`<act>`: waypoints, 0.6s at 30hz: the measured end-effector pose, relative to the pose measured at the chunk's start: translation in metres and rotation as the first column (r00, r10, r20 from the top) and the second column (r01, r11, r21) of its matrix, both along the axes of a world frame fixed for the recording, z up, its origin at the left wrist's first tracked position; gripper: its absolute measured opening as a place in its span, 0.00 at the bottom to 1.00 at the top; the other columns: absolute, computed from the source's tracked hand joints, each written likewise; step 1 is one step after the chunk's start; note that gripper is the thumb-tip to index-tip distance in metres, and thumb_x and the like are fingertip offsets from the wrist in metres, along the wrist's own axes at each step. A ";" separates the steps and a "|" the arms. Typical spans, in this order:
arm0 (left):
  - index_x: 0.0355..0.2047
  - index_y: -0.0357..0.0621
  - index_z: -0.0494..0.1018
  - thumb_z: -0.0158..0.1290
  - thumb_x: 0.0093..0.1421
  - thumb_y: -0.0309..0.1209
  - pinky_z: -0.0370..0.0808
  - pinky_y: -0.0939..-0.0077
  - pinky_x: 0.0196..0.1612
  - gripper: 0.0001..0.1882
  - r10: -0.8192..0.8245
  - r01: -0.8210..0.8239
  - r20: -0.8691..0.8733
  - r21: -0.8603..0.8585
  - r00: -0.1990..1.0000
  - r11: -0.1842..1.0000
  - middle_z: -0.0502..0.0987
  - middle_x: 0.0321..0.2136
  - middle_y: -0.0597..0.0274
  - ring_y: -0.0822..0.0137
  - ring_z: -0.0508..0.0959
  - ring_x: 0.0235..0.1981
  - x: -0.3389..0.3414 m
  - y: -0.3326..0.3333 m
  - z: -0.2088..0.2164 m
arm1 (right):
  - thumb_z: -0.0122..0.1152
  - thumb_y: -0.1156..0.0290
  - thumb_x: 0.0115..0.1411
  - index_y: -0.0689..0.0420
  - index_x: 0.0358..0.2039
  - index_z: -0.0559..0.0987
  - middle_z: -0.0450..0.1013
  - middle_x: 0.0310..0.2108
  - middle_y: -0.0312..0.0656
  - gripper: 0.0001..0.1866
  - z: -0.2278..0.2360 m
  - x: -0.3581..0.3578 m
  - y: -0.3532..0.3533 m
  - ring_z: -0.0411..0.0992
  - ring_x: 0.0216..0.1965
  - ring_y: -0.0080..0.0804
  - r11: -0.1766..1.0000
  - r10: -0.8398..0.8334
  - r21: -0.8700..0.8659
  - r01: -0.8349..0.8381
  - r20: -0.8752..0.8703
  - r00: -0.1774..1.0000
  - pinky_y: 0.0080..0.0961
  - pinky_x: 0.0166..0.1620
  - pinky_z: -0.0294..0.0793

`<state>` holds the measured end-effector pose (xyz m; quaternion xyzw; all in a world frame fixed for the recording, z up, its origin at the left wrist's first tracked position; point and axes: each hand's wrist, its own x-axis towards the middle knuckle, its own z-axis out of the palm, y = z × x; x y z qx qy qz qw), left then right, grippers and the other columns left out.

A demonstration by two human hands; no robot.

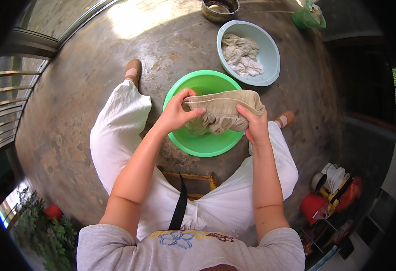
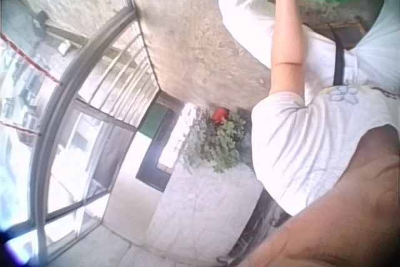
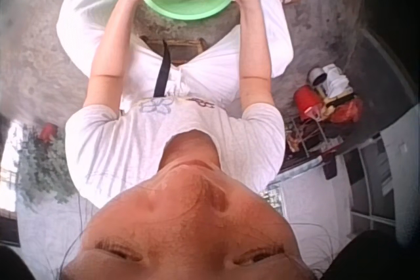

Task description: The person sits on the floor and hand-washes a light-colored cloth in a green basin filled with water. They repeatedly scrub, wring, and rinse the cloth, occasionally lifting it to inspect it before submerging it again. A second basin containing other wet clothes is visible nearby.

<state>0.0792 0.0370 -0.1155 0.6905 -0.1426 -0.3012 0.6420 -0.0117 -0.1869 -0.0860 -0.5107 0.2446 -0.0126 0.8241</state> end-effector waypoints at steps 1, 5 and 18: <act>0.39 0.42 0.63 0.58 0.52 0.30 0.70 0.73 0.39 0.18 -0.004 -0.009 -0.143 -0.094 0.990 0.995 0.70 0.32 0.66 0.74 0.72 0.34 -0.003 -0.004 0.001 | 0.58 0.83 0.53 0.61 0.47 0.72 0.71 0.45 0.43 0.19 -0.006 0.002 0.002 0.71 0.45 0.28 0.997 0.000 -0.075 0.001 0.016 1.000 0.24 0.47 0.72; 0.41 0.42 0.64 0.47 0.60 0.32 0.71 0.72 0.41 0.11 0.317 -0.367 -0.376 -0.066 0.870 0.928 0.71 0.33 0.61 0.68 0.73 0.34 -0.024 -0.028 -0.026 | 0.56 0.83 0.51 0.56 0.47 0.73 0.68 0.47 0.42 0.21 -0.016 0.018 0.030 0.69 0.49 0.32 0.986 0.002 -0.166 0.013 0.091 0.996 0.27 0.49 0.70; 0.31 0.41 0.71 0.43 0.65 0.45 0.69 0.74 0.29 0.19 0.307 -0.470 -0.684 -0.059 0.662 0.881 0.73 0.23 0.63 0.74 0.71 0.25 -0.054 -0.065 -0.043 | 0.58 0.67 0.57 0.60 0.15 0.68 0.61 0.12 0.45 0.17 -0.055 0.019 0.088 0.63 0.15 0.44 0.391 -0.046 -0.880 0.269 0.274 0.961 0.31 0.22 0.64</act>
